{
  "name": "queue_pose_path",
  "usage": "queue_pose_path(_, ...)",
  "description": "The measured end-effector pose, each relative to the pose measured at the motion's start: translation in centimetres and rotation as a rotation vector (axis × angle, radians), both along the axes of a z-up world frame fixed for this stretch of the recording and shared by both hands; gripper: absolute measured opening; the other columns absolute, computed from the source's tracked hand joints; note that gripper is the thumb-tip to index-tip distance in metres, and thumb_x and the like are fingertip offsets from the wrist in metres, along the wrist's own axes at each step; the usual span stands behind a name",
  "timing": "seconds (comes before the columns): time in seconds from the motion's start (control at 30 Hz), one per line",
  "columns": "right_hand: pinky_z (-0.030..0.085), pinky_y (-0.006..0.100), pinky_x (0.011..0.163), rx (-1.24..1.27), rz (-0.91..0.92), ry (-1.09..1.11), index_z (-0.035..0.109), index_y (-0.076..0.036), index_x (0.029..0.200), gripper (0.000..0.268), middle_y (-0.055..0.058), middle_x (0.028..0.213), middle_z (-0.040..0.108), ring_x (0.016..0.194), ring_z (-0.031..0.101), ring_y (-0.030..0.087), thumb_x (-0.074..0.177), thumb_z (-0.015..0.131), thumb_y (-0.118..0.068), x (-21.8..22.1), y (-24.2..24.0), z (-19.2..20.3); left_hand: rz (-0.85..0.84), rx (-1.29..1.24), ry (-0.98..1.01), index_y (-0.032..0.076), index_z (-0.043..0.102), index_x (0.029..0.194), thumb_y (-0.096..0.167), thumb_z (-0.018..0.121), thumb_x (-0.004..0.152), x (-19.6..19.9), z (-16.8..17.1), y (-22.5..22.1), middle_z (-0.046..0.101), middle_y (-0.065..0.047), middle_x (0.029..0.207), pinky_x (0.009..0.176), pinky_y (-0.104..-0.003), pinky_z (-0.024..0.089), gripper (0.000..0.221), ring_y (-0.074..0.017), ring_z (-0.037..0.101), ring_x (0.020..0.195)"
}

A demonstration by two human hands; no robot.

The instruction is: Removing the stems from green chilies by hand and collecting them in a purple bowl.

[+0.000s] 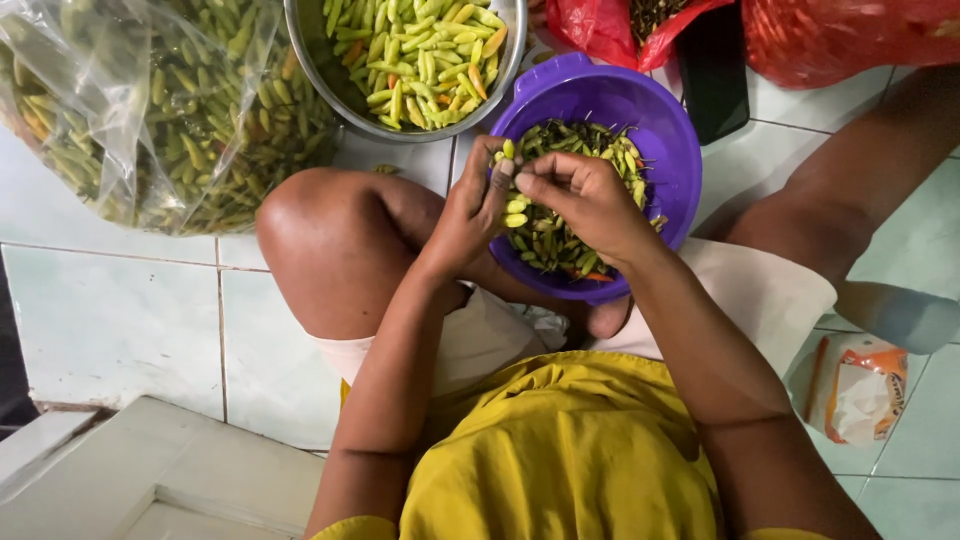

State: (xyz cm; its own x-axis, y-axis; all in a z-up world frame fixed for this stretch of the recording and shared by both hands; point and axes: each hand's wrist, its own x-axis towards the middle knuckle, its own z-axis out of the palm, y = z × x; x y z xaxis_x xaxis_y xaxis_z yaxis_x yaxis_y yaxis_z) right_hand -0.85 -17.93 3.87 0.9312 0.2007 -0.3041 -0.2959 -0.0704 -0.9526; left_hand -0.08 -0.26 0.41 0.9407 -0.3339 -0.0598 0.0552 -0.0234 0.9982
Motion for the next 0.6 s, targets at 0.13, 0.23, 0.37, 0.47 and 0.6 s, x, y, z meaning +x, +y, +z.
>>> queue_pose_path(0.13, 0.053, 0.024, 0.081, 0.035, -0.006, 0.049, 0.074, -0.003, 0.106, 0.013, 0.001, 0.09, 0.072, 0.09, 0.064, 0.006, 0.103, 0.07, -0.015, -0.2, 0.0, -0.8, -0.011, 0.0, 0.016, 0.013, 0.05, 0.125, 0.022, 0.037, 0.114, -0.2, 0.6, 0.4, 0.067, -0.022, 0.094, 0.08, -0.053, 0.058, 0.019, -0.0316, 0.068, 0.091)
queue_pose_path(0.23, 0.052, 0.024, 0.084, 0.046, 0.007, 0.042, 0.075, -0.002, 0.109, 0.013, -0.001, 0.091, 0.071, 0.092, 0.063, 0.005, 0.104, 0.07, -0.013, -0.4, -0.1, -0.7, -0.053, -0.112, -0.002, 0.013, 0.05, 0.12, 0.016, 0.034, 0.114, 0.1, -1.0, 0.4, 0.066, -0.017, 0.091, 0.08, -0.046, 0.055, 0.017, -0.0218, 0.06, 0.082)
queue_pose_path(0.37, 0.053, 0.025, 0.083, -0.037, 0.039, -0.046, 0.074, 0.0, 0.109, 0.01, 0.004, 0.086, 0.07, 0.093, 0.06, 0.006, 0.104, 0.069, -0.006, -0.5, -0.2, -0.2, -0.093, -0.189, 0.016, 0.011, 0.052, 0.108, 0.008, 0.032, 0.106, 0.2, -2.1, 0.3, 0.065, -0.01, 0.085, 0.076, -0.036, 0.055, 0.02, -0.0136, 0.056, 0.079)
queue_pose_path(0.47, 0.054, 0.026, 0.082, -0.047, 0.04, -0.052, 0.074, 0.0, 0.11, 0.01, 0.004, 0.085, 0.07, 0.092, 0.06, 0.006, 0.104, 0.069, -0.006, -0.7, -0.4, -0.7, -0.103, -0.182, 0.018, 0.009, 0.055, 0.1, 0.004, 0.033, 0.101, 0.0, -1.9, 0.2, 0.061, -0.01, 0.077, 0.073, -0.035, 0.056, 0.022, -0.0152, 0.059, 0.075)
queue_pose_path(0.6, 0.053, 0.023, 0.076, -0.035, 0.051, -0.06, 0.074, -0.002, 0.109, 0.008, 0.003, 0.09, 0.071, 0.09, 0.06, 0.005, 0.104, 0.068, -0.005, -0.7, -0.5, -1.3, -0.108, -0.243, -0.008, 0.008, 0.055, 0.097, 0.004, 0.035, 0.102, -0.2, -2.3, -0.1, 0.058, -0.011, 0.074, 0.071, -0.034, 0.056, 0.021, -0.0171, 0.059, 0.075)
